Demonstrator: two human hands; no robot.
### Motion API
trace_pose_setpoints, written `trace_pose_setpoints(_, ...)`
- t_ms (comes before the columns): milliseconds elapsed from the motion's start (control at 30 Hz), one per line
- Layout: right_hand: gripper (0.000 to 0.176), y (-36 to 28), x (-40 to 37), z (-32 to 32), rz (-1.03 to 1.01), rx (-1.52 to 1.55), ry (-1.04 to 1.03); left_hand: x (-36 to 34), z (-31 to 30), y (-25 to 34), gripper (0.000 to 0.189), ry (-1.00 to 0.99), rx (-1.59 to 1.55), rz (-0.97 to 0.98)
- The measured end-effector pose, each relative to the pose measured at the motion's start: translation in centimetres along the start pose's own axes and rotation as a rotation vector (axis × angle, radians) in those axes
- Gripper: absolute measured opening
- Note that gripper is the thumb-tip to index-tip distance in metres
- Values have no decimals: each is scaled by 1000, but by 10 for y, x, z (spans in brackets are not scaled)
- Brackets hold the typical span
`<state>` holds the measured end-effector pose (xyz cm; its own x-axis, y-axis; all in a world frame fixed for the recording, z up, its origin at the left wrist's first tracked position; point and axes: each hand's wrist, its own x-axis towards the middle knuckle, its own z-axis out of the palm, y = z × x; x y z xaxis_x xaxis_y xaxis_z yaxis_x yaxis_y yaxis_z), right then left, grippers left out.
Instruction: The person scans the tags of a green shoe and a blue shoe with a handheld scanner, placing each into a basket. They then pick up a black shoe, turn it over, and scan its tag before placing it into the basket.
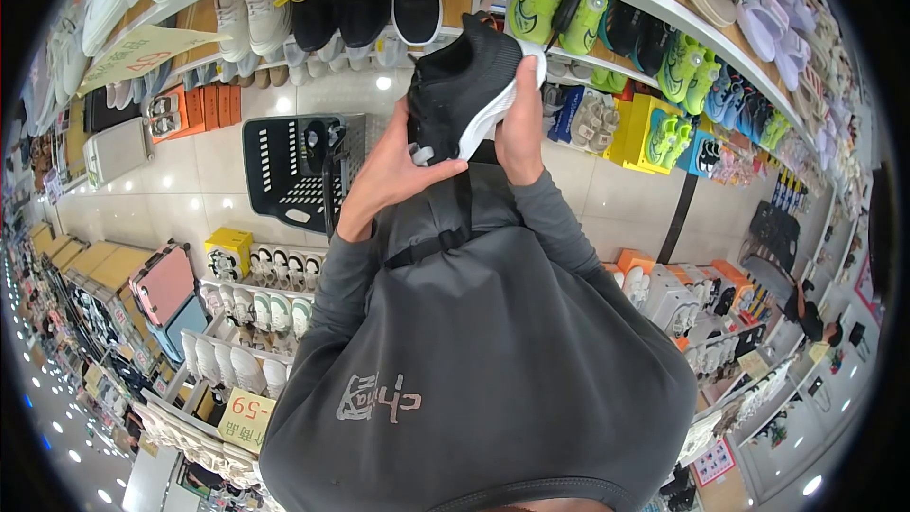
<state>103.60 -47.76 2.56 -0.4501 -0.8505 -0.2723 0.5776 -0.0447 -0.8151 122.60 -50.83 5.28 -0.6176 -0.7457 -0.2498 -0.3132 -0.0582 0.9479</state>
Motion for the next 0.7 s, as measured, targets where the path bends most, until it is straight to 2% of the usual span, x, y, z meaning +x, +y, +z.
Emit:
trace_pose_setpoints(67,51,8,1,-5,-56,-165,0,3,2,-12,114,19,28,41)
trace_pose_setpoints(200,47,3,-2,-3,-38,-275,8,4,3,-15,112,-3,-30,56)
trace_pose_setpoints(300,48,-7,-6,0,-46,-234,-43,0,3,-15,110,23,-35,54)
trace_pose_setpoints(400,60,-24,-10,0,-24,-274,-182,-3,-3,-20,107,21,-48,51)
trace_pose_setpoints(500,83,-45,-14,6,-54,-286,-390,-4,-10,-21,104,10,-112,50)
trace_pose_setpoints(600,100,-47,-11,0,-6,-375,-503,-5,-15,-31,102,11,-106,87)
trace_pose_setpoints(700,104,-49,-12,-2,-28,-414,-542,-5,-20,-29,102,-17,-86,101)
